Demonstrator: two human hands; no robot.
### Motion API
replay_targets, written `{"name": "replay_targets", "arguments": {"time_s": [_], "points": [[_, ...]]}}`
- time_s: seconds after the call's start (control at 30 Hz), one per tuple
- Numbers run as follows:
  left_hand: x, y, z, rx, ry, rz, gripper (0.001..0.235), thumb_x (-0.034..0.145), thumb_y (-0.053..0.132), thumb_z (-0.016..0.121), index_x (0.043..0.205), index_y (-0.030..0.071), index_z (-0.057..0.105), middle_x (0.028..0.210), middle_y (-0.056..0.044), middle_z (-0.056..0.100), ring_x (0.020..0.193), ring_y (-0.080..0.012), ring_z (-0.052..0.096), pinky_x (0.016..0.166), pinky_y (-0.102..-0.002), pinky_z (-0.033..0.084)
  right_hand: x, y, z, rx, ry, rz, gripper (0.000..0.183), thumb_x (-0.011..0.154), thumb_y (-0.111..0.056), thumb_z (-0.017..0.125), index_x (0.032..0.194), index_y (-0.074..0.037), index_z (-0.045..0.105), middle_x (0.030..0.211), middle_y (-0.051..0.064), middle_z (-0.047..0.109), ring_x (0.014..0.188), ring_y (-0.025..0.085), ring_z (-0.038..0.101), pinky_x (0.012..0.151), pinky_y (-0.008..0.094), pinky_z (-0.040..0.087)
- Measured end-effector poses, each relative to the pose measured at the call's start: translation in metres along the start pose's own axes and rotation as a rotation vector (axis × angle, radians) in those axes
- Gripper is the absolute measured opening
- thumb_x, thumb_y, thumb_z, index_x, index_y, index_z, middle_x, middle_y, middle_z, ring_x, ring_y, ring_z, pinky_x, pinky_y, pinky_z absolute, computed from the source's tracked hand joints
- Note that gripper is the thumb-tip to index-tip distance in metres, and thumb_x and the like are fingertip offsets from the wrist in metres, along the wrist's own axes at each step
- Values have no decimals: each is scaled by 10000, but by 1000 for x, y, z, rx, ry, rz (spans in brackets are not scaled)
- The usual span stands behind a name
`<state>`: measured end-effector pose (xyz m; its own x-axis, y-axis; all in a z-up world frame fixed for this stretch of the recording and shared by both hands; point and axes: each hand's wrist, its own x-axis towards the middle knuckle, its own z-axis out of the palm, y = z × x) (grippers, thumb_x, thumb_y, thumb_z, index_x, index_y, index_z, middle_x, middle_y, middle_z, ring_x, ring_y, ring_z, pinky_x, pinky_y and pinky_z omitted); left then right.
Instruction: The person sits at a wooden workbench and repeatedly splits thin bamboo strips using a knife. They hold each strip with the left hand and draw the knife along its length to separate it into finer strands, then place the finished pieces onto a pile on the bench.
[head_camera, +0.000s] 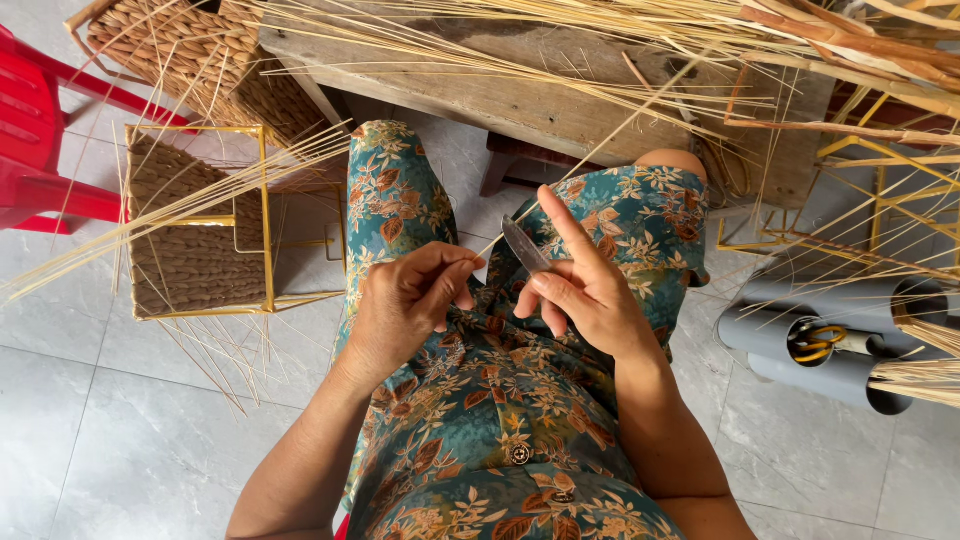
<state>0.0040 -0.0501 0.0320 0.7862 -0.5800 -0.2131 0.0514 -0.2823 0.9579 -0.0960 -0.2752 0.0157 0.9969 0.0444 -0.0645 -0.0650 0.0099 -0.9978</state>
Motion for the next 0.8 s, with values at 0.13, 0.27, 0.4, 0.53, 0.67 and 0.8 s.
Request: {"name": "replay_targets", "arguments": {"time_s": [0.13, 0.27, 0.4, 0.53, 0.67, 0.8], "points": [[-1, 2, 0, 86, 35, 91, 179, 1011, 169, 634, 1094, 87, 770, 659, -6, 719, 498, -11, 569, 430, -207, 443, 4, 9, 0, -40, -11, 30, 636, 1060, -67, 515, 1637, -149, 259, 792, 93, 728, 504, 51, 554, 469, 194, 457], [1, -1, 2, 132, 52, 32, 171, 991, 182, 645, 1063, 97, 775, 652, -3, 734, 473, -18, 602, 409, -212, 468, 2, 22, -1, -25, 116, -86, 535, 1105, -52, 526, 1622, -127, 407, 825, 94, 688, 576, 73, 532, 528, 215, 458], [-1, -5, -1, -8, 50, 3, 186, 1005, 168, 623, 1087, 60, 751, 735, -46, 758, 525, -55, 638, 435, -216, 509, 4, 21, -18, 112, 353, -227, 536, 1110, -53, 533, 1626, -134, 413, 798, 74, 651, 560, 78, 489, 514, 210, 407], [-1, -4, -23, -221, 166, 185, 192, 1060, 126, 580, 1180, 18, 685, 916, -90, 769, 702, -93, 713, 542, -205, 539, -1, 17, -24, 184, 451, -139, 573, 1059, -46, 512, 1609, -118, 369, 792, 84, 674, 522, 88, 503, 462, 216, 406], [-12, 12, -52, -390, 436, 509, 114, 1156, 86, 586, 1176, -8, 649, 1076, -96, 694, 878, -167, 724, 683, -265, 586, -6, 18, -9, 236, 248, -45, 502, 1068, -59, 504, 1562, -38, 420, 772, 93, 684, 522, 82, 517, 465, 215, 411], [-16, 32, -81, -595, 746, 894, 66, 1172, 92, 619, 1140, 34, 613, 944, -102, 660, 784, -165, 665, 667, -281, 562, -11, 12, 1, 297, -78, -82, 457, 1095, -72, 506, 1535, 3, 406, 794, 107, 712, 512, 80, 537, 449, 218, 435]]}}
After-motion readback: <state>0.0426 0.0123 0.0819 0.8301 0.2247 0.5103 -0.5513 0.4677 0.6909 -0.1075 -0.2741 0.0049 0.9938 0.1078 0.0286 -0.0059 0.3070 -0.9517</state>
